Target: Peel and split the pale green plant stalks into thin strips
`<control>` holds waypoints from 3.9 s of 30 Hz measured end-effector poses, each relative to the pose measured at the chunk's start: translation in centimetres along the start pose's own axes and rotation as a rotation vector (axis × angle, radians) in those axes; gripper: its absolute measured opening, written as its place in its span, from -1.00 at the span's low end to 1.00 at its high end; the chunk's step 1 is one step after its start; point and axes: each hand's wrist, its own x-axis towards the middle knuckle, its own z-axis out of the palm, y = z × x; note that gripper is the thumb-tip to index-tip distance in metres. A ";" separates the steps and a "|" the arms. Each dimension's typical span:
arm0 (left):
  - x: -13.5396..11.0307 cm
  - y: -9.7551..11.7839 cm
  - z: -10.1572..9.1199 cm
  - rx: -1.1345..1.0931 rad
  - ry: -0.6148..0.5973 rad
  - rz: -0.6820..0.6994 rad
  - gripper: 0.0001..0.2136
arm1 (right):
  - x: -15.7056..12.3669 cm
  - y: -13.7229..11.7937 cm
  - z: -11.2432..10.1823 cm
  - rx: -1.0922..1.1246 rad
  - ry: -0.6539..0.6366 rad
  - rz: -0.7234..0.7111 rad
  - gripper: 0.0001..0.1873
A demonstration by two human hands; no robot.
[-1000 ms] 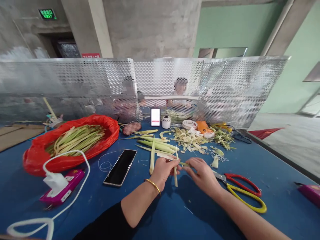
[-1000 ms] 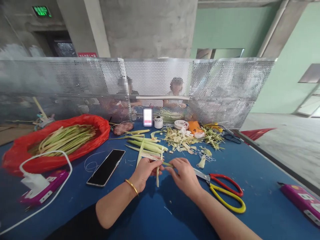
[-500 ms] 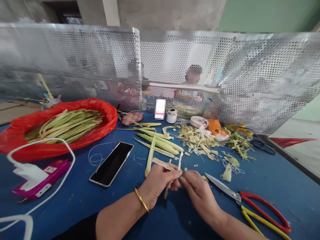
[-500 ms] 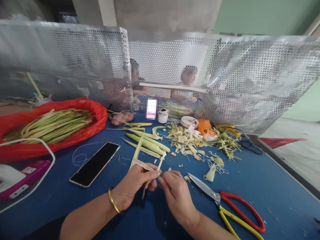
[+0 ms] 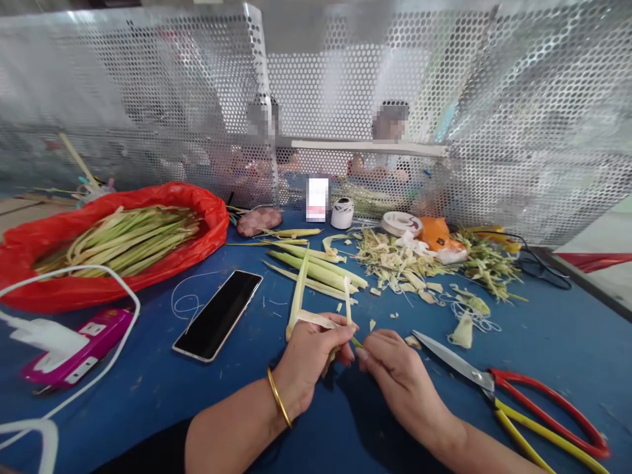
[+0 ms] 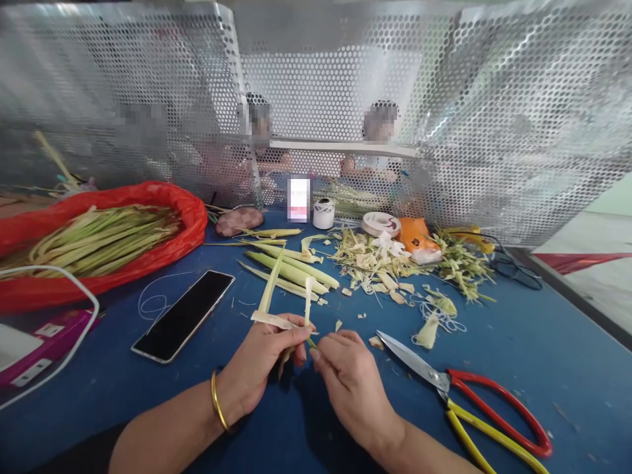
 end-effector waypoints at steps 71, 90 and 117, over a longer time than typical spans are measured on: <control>0.3 -0.2 0.0 0.149 -0.160 0.042 -0.73 | 1.0 -0.4 -1.2 0.591 0.238 0.491 -0.71; -0.1 0.8 -1.1 0.965 -0.054 0.799 -0.90 | 1.5 -1.1 -3.0 0.648 0.158 0.343 -0.75; -1.0 0.3 -0.5 0.802 -0.172 0.343 -0.68 | 0.7 -2.1 -3.2 0.197 0.161 0.077 -0.86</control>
